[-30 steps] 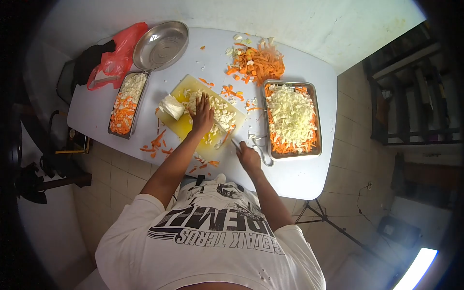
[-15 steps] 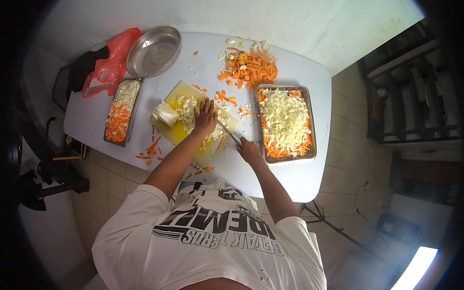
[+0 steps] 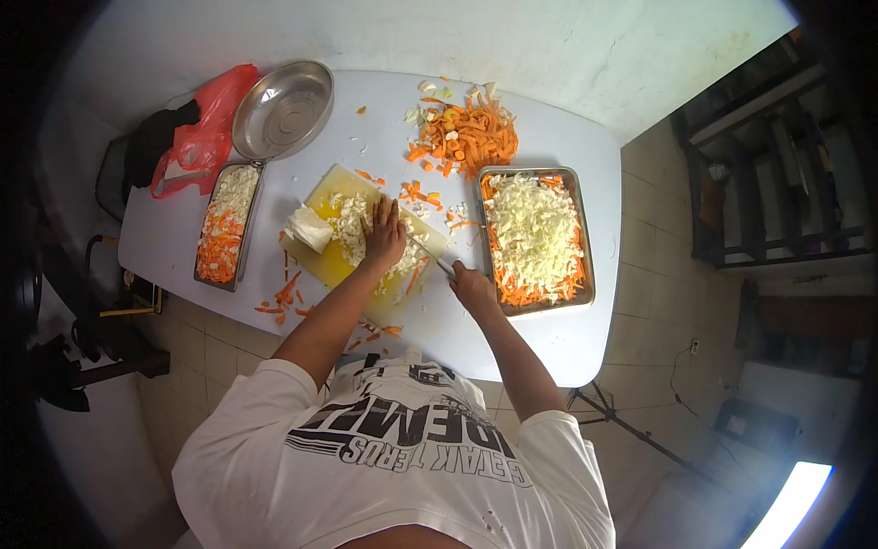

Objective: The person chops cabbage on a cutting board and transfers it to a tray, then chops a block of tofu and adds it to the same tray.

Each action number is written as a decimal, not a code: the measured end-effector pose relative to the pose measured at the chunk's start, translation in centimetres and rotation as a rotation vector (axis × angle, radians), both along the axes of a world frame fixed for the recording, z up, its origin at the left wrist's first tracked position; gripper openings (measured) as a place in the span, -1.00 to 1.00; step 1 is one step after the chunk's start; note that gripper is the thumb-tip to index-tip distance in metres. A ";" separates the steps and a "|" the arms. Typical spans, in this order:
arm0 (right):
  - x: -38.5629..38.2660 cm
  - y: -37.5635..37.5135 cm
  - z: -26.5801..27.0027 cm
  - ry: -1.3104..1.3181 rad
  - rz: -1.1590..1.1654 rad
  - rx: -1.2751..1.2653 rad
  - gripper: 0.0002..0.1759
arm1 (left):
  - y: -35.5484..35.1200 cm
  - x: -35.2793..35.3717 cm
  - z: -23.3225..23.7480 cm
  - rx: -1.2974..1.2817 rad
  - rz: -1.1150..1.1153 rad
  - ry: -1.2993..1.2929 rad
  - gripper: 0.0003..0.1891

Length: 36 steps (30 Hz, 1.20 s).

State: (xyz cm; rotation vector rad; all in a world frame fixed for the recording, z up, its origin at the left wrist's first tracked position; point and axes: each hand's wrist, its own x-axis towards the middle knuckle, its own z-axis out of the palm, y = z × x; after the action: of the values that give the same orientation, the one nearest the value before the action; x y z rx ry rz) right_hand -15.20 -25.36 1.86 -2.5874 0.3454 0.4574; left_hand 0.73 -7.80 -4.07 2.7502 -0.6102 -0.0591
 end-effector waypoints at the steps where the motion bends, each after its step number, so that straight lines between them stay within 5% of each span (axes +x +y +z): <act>1: 0.1 -0.3 -0.4 -0.009 0.009 0.012 -0.69 | -0.1 0.2 -0.2 -0.010 -0.002 -0.008 -0.39; 36: -0.3 2.1 0.1 -0.016 -0.074 -0.046 -0.70 | -0.5 0.4 1.3 0.008 0.048 -0.014 -0.37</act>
State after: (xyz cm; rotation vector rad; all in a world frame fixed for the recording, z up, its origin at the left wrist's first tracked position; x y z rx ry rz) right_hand -15.50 -23.30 1.93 -2.6112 0.4496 0.4063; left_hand 1.14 -8.30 -2.80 2.7740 -0.5481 -0.0311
